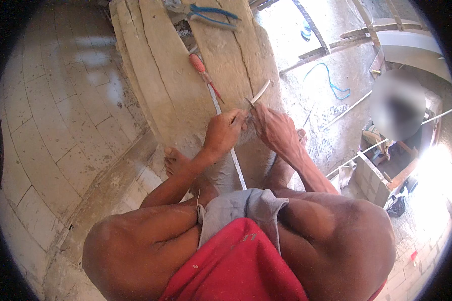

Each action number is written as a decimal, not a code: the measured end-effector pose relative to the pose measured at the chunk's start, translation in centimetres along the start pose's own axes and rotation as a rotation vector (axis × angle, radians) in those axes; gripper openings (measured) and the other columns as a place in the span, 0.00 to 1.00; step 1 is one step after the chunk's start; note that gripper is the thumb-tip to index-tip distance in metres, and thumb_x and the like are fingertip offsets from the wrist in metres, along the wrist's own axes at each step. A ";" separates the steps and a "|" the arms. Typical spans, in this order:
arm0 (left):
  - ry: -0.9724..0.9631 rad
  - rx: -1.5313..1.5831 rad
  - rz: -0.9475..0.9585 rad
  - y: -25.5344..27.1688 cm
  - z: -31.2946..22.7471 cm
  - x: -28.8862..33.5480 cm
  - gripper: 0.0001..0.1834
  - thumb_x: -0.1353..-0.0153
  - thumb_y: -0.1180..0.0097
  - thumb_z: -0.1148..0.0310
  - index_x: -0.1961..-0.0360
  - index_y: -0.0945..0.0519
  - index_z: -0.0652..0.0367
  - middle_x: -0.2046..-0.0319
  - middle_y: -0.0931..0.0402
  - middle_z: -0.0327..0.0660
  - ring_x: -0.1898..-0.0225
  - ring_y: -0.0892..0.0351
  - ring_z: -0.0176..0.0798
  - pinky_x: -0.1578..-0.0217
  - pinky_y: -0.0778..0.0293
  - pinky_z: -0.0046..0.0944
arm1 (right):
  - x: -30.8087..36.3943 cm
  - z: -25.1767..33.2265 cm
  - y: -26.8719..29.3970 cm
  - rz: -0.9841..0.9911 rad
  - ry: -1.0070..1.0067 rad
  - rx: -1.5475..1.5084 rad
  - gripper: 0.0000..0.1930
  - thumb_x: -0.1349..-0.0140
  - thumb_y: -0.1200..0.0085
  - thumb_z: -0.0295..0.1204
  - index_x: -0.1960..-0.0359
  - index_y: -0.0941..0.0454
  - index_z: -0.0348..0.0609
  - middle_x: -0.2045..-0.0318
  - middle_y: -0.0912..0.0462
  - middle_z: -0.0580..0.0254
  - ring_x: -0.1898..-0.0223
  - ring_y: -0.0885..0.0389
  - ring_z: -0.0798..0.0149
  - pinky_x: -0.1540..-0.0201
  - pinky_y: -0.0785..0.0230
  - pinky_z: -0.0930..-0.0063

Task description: The person strips the insulation from white electrical cables using a utility knife and pliers. They then twist the exposed copper wires together by hand and secure the cable assembly to the ceiling using a metal staple.

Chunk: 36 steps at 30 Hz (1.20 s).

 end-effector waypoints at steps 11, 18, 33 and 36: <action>0.109 0.596 0.166 -1.7 1.9 -1.0 0.22 0.24 0.50 0.52 0.64 0.17 0.60 0.82 0.33 0.29 0.82 0.36 0.25 0.79 0.40 0.29 | 0.0 -0.8 0.0 -0.005 -0.003 -0.102 0.09 0.27 0.52 0.33 0.55 0.33 0.40 0.73 0.23 0.40 0.69 0.21 0.37 0.67 0.32 0.45; 0.509 1.416 0.545 -5.2 3.2 -0.1 0.18 0.21 0.55 0.55 0.54 0.23 0.61 0.84 0.35 0.25 0.88 0.47 0.23 0.84 0.46 0.26 | 0.8 -1.1 -0.4 -0.007 -0.060 -0.078 0.08 0.27 0.49 0.31 0.58 0.31 0.40 0.72 0.24 0.43 0.66 0.20 0.39 0.64 0.31 0.47; -0.036 -0.120 0.271 4.0 1.3 -0.5 0.22 0.26 0.51 0.48 0.61 0.18 0.57 0.76 0.19 0.41 0.76 0.21 0.43 0.71 0.28 0.44 | 2.4 1.2 3.8 0.059 0.000 0.050 0.11 0.26 0.49 0.38 0.51 0.27 0.46 0.65 0.20 0.51 0.64 0.18 0.43 0.65 0.25 0.53; -0.152 -0.462 0.135 5.2 0.0 -0.9 0.21 0.28 0.50 0.48 0.61 0.18 0.56 0.73 0.18 0.47 0.68 0.16 0.54 0.64 0.25 0.53 | 0.9 2.2 3.0 0.055 0.135 0.253 0.10 0.27 0.47 0.38 0.52 0.25 0.47 0.65 0.20 0.56 0.63 0.17 0.49 0.64 0.23 0.58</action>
Point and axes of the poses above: each hand's wrist, its own x-axis away from the middle knuckle, its own y-axis out of the back of the hand, z = x × y, the point moved 9 cm from there along -x, towards the middle knuckle
